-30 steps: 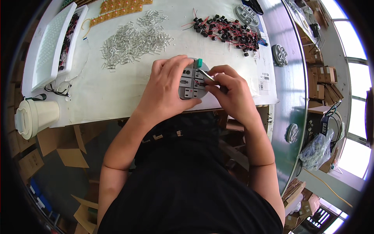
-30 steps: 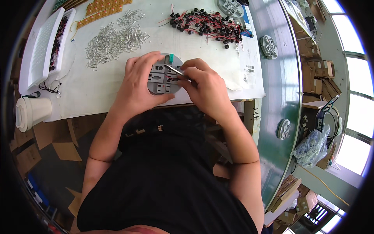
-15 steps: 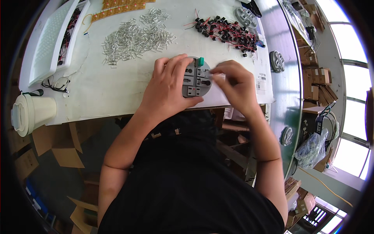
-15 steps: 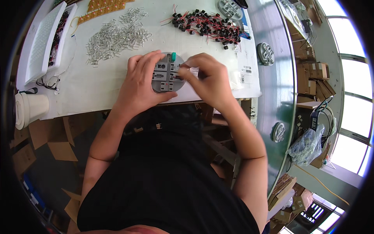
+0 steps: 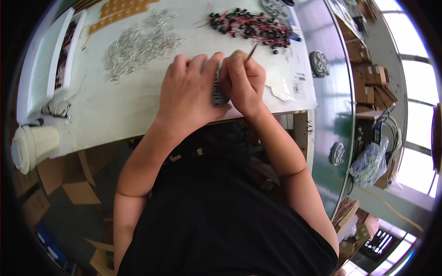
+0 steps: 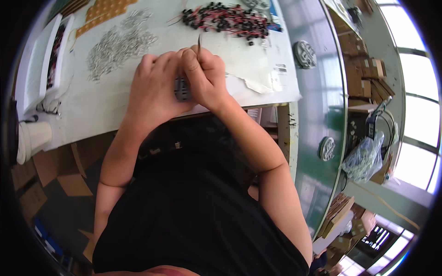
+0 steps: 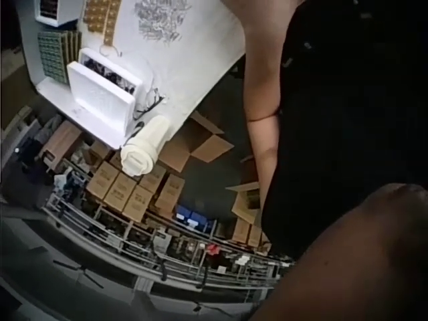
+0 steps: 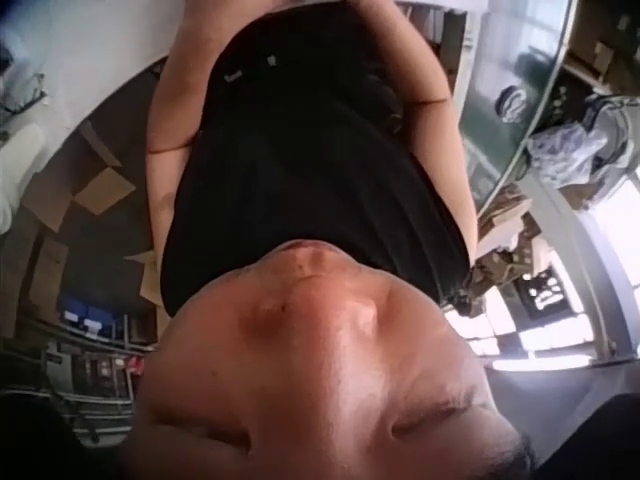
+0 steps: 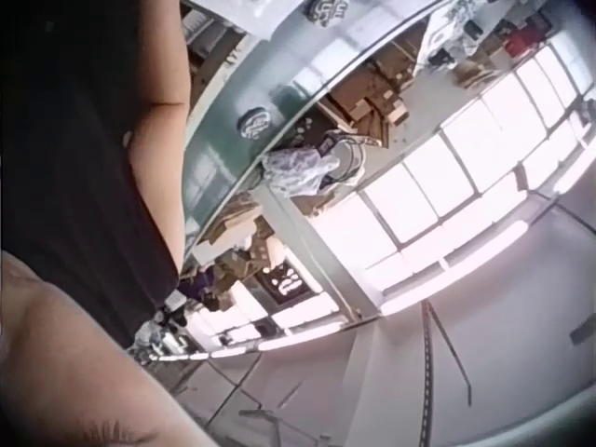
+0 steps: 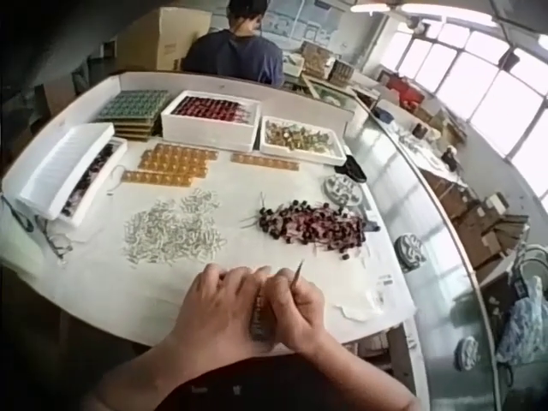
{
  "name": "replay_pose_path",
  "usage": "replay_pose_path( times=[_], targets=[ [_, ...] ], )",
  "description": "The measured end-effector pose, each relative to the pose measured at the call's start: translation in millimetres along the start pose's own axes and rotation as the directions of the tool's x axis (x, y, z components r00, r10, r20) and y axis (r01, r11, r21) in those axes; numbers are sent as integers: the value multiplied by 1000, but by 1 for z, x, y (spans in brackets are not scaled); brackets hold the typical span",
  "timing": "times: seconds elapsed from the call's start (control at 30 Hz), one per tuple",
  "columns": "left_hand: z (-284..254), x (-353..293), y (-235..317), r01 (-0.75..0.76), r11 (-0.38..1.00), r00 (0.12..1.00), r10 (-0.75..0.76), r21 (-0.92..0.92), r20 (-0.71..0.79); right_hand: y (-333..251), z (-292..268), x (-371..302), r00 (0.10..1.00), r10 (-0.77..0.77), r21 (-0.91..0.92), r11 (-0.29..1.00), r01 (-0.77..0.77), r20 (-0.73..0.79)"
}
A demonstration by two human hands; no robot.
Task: Assembling small electronic components into a circular jig or base using tweezers.
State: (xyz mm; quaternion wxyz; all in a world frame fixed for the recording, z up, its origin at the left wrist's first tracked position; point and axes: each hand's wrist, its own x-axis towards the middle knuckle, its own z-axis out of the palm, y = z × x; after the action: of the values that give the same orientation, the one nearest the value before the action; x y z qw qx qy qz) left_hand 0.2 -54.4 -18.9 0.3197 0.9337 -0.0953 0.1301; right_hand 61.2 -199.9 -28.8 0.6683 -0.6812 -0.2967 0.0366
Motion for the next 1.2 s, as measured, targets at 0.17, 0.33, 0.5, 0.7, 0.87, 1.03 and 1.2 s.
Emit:
replay_pose_path(
  times=[0.17,0.33,0.5,0.7,0.87,1.03,1.2],
  targets=[
    [-17,-3,0,-66,997,995,69,47,-74,-64,-32,-8,997,34,676,736,22,-70],
    [-2,-32,-11,-39,988,988,16,-152,-150,-72,-57,-22,978,208,55,977,-208,-7],
    [-14,-31,-20,67,902,994,-96,-427,-47,-45,-67,-22,962,176,-644,765,0,210],
    [-8,-31,-31,73,974,997,-76,-216,-6,-49,-46,-13,906,304,-774,631,40,295],
    [-3,-32,-31,142,945,989,-146,-296,7,-49,-36,-6,880,365,-836,545,63,304],
    [-3,-31,-32,128,952,991,-133,-279,1,-45,-38,-8,883,331,-807,585,85,333],
    [-2,-31,-32,83,962,993,-101,-262,-56,-47,-35,-7,884,357,-805,592,37,303]
  ],
)
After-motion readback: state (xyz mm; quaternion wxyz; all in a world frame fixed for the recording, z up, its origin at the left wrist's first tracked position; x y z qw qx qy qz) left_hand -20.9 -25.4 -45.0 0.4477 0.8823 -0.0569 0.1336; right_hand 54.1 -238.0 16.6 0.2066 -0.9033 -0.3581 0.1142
